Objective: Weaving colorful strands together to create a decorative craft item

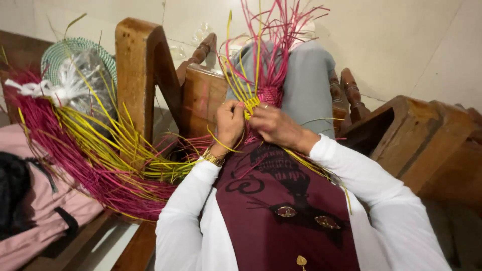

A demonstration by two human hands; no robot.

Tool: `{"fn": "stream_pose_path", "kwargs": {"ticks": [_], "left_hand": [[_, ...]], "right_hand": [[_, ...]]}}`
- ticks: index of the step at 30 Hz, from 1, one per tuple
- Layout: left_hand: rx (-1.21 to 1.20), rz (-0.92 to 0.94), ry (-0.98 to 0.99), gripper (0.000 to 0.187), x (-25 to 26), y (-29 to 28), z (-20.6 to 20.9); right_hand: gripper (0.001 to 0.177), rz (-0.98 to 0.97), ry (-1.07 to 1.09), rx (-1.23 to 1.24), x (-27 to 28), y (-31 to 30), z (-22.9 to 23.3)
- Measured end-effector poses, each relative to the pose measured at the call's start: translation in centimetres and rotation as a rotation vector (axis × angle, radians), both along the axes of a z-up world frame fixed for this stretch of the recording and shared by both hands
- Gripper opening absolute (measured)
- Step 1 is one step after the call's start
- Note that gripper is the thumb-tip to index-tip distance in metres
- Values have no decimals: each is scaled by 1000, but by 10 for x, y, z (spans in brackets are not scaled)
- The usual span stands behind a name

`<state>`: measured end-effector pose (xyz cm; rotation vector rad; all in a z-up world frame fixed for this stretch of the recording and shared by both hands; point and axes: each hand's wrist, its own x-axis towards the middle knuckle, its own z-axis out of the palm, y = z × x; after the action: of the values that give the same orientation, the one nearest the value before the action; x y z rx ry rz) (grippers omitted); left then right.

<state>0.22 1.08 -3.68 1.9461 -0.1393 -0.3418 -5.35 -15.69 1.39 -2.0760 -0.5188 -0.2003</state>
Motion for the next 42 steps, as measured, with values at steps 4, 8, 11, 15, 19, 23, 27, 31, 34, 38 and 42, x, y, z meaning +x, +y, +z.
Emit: {"fn": "stream_pose_path", "kwargs": {"ticks": [4,8,11,15,19,23,27,31,34,38,42], "left_hand": [[294,-124,-258,20,9,-4,24],[482,-214,-432,29,16,-18,70],[300,-196,-105,31,23,-31,65],[274,-229,312,20,44,-41,35],[416,-279,337,20,44,-48,18],[259,-129,217,14,30,-50,10],[148,75,94,18,4,-39,13],[200,113,9,18,-19,-25,2],[170,126,92,14,-13,-27,-1],[53,205,261,20,5,-32,5],[47,185,312,15,6,-34,2]], "right_hand": [[10,38,64,-23,-5,-6,-5],[6,56,180,55,-3,-9,10],[12,50,197,45,-4,-10,12],[18,40,212,17,-14,-9,-14],[22,71,217,-41,-9,-10,-6],[18,79,169,-337,-8,-13,-2],[16,161,127,-442,-8,-21,2],[11,200,165,-560,-12,-16,-2],[6,176,200,-394,-14,-16,-13],[4,114,320,-78,-7,-19,-20],[5,-275,381,139,15,-30,16]]}}
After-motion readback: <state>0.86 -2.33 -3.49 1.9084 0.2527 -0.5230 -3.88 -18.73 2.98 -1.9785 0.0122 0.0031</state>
